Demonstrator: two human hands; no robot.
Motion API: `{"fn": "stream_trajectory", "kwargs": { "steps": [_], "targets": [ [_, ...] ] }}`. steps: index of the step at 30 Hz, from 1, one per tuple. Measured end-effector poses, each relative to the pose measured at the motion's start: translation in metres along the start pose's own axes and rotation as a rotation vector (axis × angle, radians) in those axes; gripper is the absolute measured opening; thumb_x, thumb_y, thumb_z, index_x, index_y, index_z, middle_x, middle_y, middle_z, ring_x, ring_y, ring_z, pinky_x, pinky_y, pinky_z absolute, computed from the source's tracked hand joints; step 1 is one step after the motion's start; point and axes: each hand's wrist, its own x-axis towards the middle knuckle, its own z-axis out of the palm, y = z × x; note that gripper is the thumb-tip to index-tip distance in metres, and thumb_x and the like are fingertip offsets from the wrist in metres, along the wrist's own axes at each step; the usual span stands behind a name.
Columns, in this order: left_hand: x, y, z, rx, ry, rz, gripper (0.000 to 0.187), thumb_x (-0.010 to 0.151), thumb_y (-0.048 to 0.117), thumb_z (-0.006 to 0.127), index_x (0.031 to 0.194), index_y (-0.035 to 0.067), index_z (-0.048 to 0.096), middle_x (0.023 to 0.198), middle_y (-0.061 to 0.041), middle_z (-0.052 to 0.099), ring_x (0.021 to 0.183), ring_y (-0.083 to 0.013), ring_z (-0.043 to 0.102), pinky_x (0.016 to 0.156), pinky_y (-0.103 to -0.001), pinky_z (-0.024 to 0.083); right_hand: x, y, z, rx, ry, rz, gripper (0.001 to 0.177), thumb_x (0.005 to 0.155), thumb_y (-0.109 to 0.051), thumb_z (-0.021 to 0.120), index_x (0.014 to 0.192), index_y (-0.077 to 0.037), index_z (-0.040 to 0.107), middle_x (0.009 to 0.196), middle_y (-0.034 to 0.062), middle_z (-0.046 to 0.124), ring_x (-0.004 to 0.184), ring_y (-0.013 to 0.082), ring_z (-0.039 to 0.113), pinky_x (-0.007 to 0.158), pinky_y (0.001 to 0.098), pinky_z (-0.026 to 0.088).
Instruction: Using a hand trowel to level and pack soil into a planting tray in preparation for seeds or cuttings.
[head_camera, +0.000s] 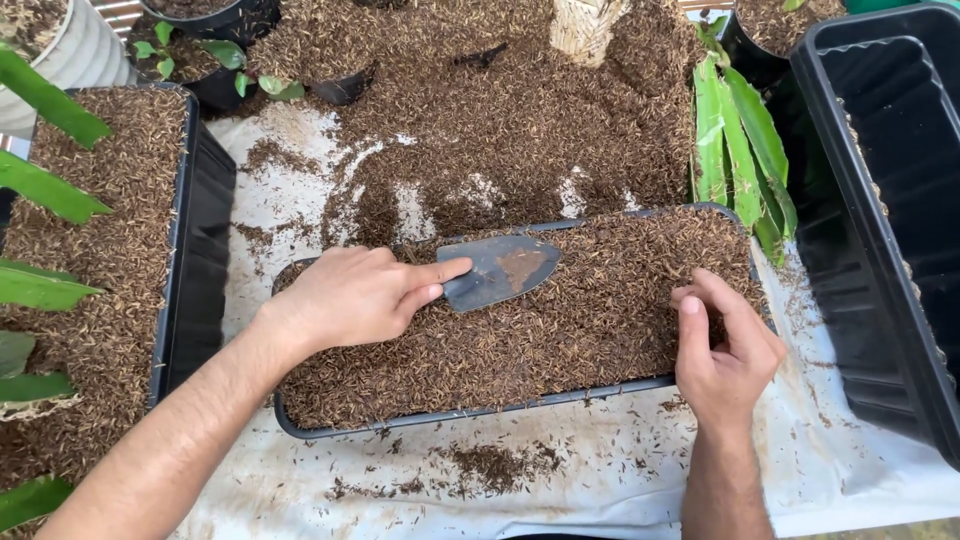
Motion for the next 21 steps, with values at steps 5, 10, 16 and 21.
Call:
{"fn": "stream_trajectory", "kwargs": {
  "steps": [5, 10, 16, 21],
  "targets": [
    [-0.008, -0.001, 0.000, 0.134, -0.060, -0.089, 0.046, 0.093, 0.032, 0.029, 0.139, 0.037, 0.030, 0.067, -0.012, 0.060, 0.040, -0.0164, 0.052, 0.050, -0.032, 0.050, -0.001, -0.004, -0.001, -0.043, -0.024, -0.003, 0.018, 0.090, 0.009, 0.054, 0.107, 0.012, 0.060, 0.082, 0.0207, 0.064, 0.074, 0.0285, 0.063, 0.071, 0.0367, 0.051],
    [-0.007, -0.004, 0.004, 0.135, -0.083, -0.156, 0.047, 0.093, 0.038, 0.027, 0.139, 0.047, 0.027, 0.046, -0.003, 0.047, 0.046, -0.0156, 0.051, 0.055, -0.034, 0.053, -0.003, -0.005, 0.000, -0.083, -0.041, -0.012, 0.019, 0.092, 0.010, 0.054, 0.111, 0.014, 0.056, 0.088, 0.0226, 0.064, 0.079, 0.0265, 0.064, 0.074, 0.0333, 0.054],
    [-0.014, -0.009, -0.001, 0.082, -0.125, -0.141, 0.046, 0.093, 0.037, 0.028, 0.138, 0.046, 0.030, 0.042, -0.002, 0.028, 0.037, -0.0119, 0.030, 0.043, -0.027, 0.042, -0.002, -0.005, -0.001, -0.080, -0.029, -0.001, 0.020, 0.092, 0.009, 0.054, 0.110, 0.015, 0.056, 0.088, 0.0225, 0.063, 0.078, 0.0259, 0.063, 0.075, 0.0329, 0.053],
    [-0.013, -0.016, 0.010, 0.088, -0.076, -0.174, 0.046, 0.092, 0.038, 0.030, 0.137, 0.049, 0.030, 0.041, -0.002, 0.038, 0.038, -0.0122, 0.040, 0.053, -0.029, 0.051, -0.002, -0.007, 0.000, -0.098, -0.038, -0.017, 0.020, 0.092, 0.011, 0.054, 0.111, 0.015, 0.056, 0.088, 0.0231, 0.063, 0.078, 0.0264, 0.063, 0.074, 0.0330, 0.053]
  ]
}}
